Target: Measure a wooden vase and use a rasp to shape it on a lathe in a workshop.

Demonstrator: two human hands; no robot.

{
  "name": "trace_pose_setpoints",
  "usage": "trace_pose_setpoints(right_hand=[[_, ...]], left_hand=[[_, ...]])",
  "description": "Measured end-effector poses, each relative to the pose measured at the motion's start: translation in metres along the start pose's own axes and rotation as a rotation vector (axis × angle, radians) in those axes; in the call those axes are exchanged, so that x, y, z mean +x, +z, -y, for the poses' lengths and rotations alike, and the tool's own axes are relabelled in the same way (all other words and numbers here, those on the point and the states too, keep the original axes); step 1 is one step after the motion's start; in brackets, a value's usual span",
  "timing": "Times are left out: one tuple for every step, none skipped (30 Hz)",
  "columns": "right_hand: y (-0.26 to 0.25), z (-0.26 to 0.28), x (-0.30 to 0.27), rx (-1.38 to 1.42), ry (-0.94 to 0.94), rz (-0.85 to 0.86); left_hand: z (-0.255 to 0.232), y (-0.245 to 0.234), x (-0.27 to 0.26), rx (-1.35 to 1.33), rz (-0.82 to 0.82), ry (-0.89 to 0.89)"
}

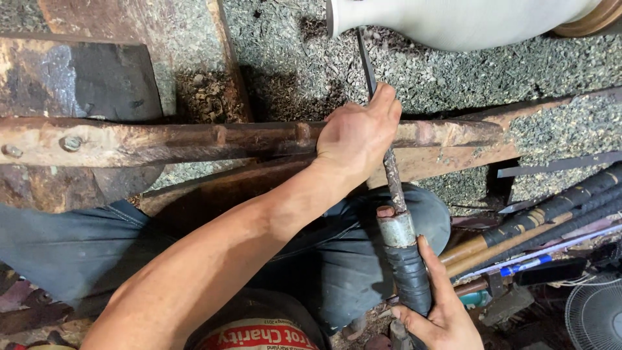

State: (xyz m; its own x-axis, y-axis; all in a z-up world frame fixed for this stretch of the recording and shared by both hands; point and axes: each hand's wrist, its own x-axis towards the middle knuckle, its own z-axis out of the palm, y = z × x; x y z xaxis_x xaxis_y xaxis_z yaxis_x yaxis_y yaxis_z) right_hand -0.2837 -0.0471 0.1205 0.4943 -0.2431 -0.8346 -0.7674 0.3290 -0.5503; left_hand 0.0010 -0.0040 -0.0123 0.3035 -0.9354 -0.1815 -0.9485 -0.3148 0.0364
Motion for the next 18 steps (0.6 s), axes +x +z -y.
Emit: trace_pose_setpoints(right_hand=[[0.002, -0.003, -0.002, 0.027, 0.046, -0.023], [0.004, -0.007, -0.005, 0.054, 0.093, -0.047], [0.009, -0.005, -0.007, 0.059, 0.096, -0.056], [0.013, -0.004, -0.008, 0.086, 0.1, -0.067], [0.018, -0.002, -0.01, 0.113, 0.104, -0.078], [0.024, 0.003, -0.01, 0.117, 0.106, -0.087], [0.03, 0.008, -0.009, 0.119, 0.119, -0.106], [0.035, 0.012, -0.01, 0.122, 0.132, -0.125], [0.039, 0.016, -0.009, 0.126, 0.134, -0.134], [0.043, 0.019, -0.008, 0.105, 0.125, -0.139], [0.048, 0.023, -0.007, 0.083, 0.116, -0.143], [0.05, 0.023, -0.008, 0.087, 0.118, -0.151], [0.053, 0.023, -0.009, 0.066, 0.141, -0.166], [0.056, 0.023, -0.01, 0.046, 0.163, -0.178], [0.055, 0.012, -0.013, 0.05, 0.164, -0.184], [0.054, 0.001, -0.017, 0.087, 0.135, -0.16], [0.053, -0.01, -0.022, 0.124, 0.106, -0.136], [0.059, -0.002, -0.02, 0.129, 0.105, -0.146]], left_hand=[[0.002, -0.005, -0.001, -0.048, 0.019, -0.012], [0.003, -0.009, -0.001, -0.097, 0.037, -0.023], [0.003, -0.011, -0.002, -0.1, 0.036, -0.014], [0.004, -0.012, -0.003, -0.167, 0.01, -0.056], [0.004, -0.014, -0.003, -0.234, -0.016, -0.099], [0.006, -0.015, -0.004, -0.238, -0.017, -0.09], [0.007, -0.017, -0.004, -0.225, -0.017, -0.086], [0.008, -0.018, -0.004, -0.212, -0.017, -0.082], [0.009, -0.02, -0.004, -0.216, -0.018, -0.072], [0.01, -0.021, -0.004, -0.231, 0.0, -0.065], [0.01, -0.023, -0.004, -0.245, 0.018, -0.058], [0.01, -0.022, -0.003, -0.249, 0.017, -0.05], [0.011, -0.023, -0.003, -0.233, 0.026, -0.052], [0.011, -0.022, -0.003, -0.214, 0.035, -0.056], [0.011, -0.02, -0.003, -0.216, 0.034, -0.049], [0.01, -0.019, -0.003, -0.233, 0.029, -0.044], [0.009, -0.017, -0.002, -0.25, 0.025, -0.038], [0.01, -0.018, -0.002, -0.251, 0.021, -0.027]])
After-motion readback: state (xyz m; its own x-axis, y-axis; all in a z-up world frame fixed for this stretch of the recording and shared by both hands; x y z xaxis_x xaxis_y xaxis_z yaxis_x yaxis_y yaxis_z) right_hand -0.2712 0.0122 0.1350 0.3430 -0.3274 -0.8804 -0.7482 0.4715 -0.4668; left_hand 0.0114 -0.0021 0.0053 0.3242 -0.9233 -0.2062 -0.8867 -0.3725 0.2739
